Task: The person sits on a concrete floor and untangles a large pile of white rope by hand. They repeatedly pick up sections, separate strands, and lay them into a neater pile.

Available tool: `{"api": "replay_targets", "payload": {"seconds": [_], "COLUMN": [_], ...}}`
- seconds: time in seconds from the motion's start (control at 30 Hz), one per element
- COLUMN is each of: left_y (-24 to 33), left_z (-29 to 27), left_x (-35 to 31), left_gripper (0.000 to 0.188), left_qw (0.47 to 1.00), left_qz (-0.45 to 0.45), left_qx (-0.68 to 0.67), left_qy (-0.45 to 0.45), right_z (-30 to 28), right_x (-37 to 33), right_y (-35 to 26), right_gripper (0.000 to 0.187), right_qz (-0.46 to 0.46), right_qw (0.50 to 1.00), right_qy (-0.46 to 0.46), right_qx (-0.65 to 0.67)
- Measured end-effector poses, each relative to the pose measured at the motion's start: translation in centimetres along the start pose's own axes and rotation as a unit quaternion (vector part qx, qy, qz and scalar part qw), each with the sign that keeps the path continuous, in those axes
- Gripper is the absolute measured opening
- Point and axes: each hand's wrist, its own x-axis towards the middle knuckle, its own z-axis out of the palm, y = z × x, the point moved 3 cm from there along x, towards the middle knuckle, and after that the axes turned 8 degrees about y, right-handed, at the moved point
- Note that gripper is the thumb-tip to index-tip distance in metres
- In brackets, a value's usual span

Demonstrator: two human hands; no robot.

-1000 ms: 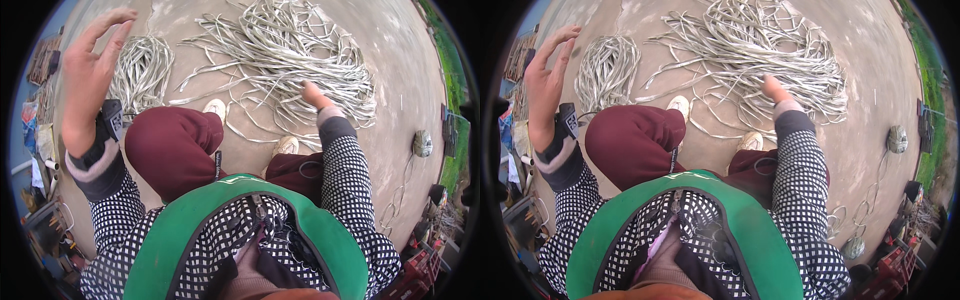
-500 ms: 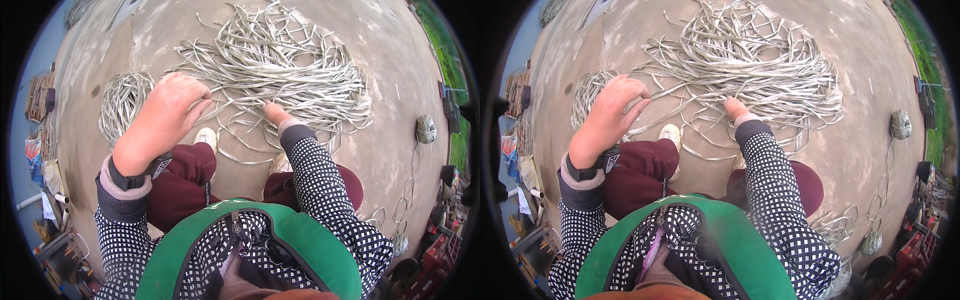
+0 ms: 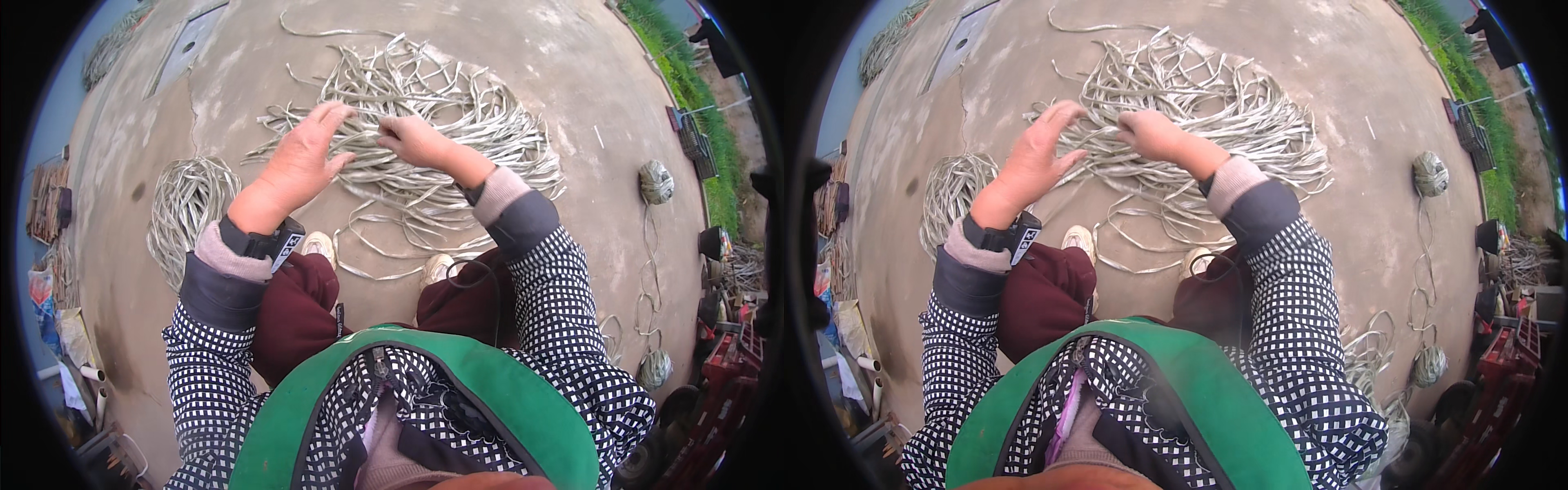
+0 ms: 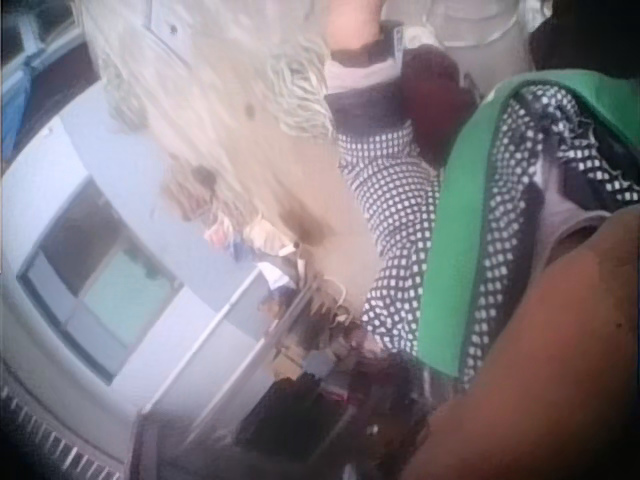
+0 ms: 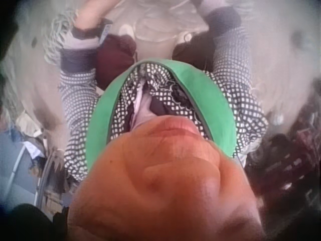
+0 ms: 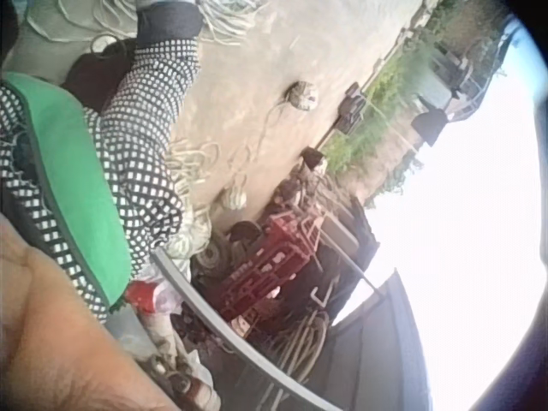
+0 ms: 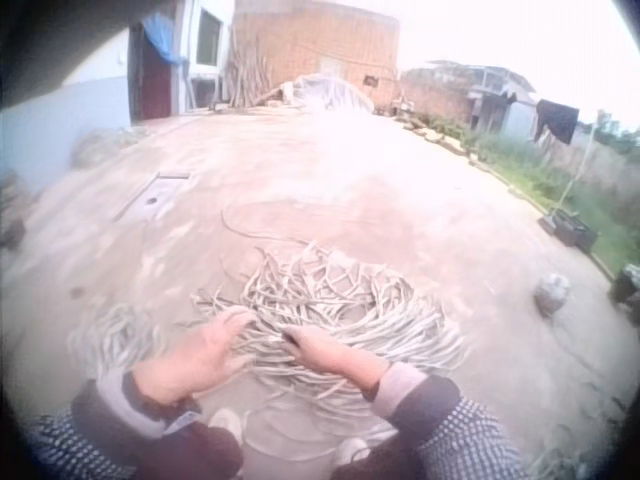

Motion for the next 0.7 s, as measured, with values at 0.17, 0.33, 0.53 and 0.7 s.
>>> {"api": "replay_targets", "payload": {"seconds": [0.17, 0.33, 0.53, 0.7], "left_y": [1.2, 1.9, 2.3, 2.5], "left_z": [0.1, 1.2, 0.9, 1.0], "left_x": [0.1, 0.2, 0.4, 0.8], "left_gripper": [0.073, 0.052, 0.026, 0.024], "left_qw": [0.993, 0.987, 0.941, 0.853], "left_qz": [0.106, -0.03, -0.034, -0.137], "left_qx": [-0.012, -0.155, -0.321, -0.504], "left_qy": [0.048, -0.035, -0.106, -0.004], "right_z": [-5.0, -6.0, -6.2, -3.3], "right_x": [-3.5, -5.3, -5.4, -4.9], "right_y": [-8.9, -12.8, -12.1, -9.8], "right_gripper": [0.015, 0.027, 0.05, 0.065], "right_qz": [-0.07, -0.066, -0.092, -0.06], "right_qw": [0.992, 0.967, 0.939, 0.963], "right_qy": [0.052, 0.099, 0.174, 0.149], "right_qx": [0.09, 0.224, 0.283, 0.216]}}
